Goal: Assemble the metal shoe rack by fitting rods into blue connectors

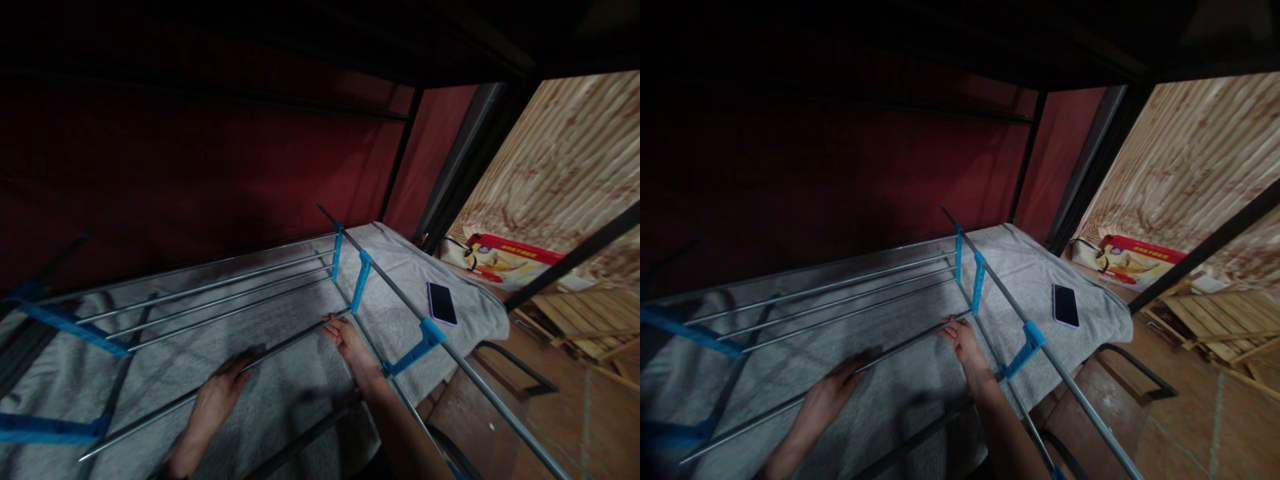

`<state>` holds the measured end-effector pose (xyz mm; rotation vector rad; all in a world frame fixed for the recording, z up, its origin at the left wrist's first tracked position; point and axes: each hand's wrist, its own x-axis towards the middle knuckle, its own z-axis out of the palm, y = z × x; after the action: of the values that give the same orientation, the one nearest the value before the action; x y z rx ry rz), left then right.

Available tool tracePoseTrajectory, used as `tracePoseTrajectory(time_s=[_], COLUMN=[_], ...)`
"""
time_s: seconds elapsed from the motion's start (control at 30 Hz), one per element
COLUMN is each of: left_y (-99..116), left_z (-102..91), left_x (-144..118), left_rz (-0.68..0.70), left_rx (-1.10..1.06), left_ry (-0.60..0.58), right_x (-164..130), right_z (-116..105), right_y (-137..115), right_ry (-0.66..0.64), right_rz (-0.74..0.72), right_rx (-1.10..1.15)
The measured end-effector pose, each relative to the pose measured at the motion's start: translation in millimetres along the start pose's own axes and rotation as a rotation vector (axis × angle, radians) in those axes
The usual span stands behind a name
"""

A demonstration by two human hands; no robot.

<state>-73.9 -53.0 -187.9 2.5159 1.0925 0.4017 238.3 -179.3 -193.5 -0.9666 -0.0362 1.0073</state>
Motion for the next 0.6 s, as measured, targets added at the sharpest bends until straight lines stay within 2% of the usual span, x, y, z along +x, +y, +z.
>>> tracePoseTrajectory(time_s=[0.3, 0.6], left_y=[-4.1, -8.2], left_z=[6.7, 7.9], left_x=[2.0, 8.1], left_rz=[-0.04, 0.026], left_rx=[0.026, 0.02], left_ry=[0.024, 0.089], right_x=[1.4, -4.5], right_z=[-3.8, 1.7], right_y=[1.6, 1.7], right_ry=[-0.009, -0.035], right_rz=[-0.02, -0.048], right_rx=[0.018, -0.021])
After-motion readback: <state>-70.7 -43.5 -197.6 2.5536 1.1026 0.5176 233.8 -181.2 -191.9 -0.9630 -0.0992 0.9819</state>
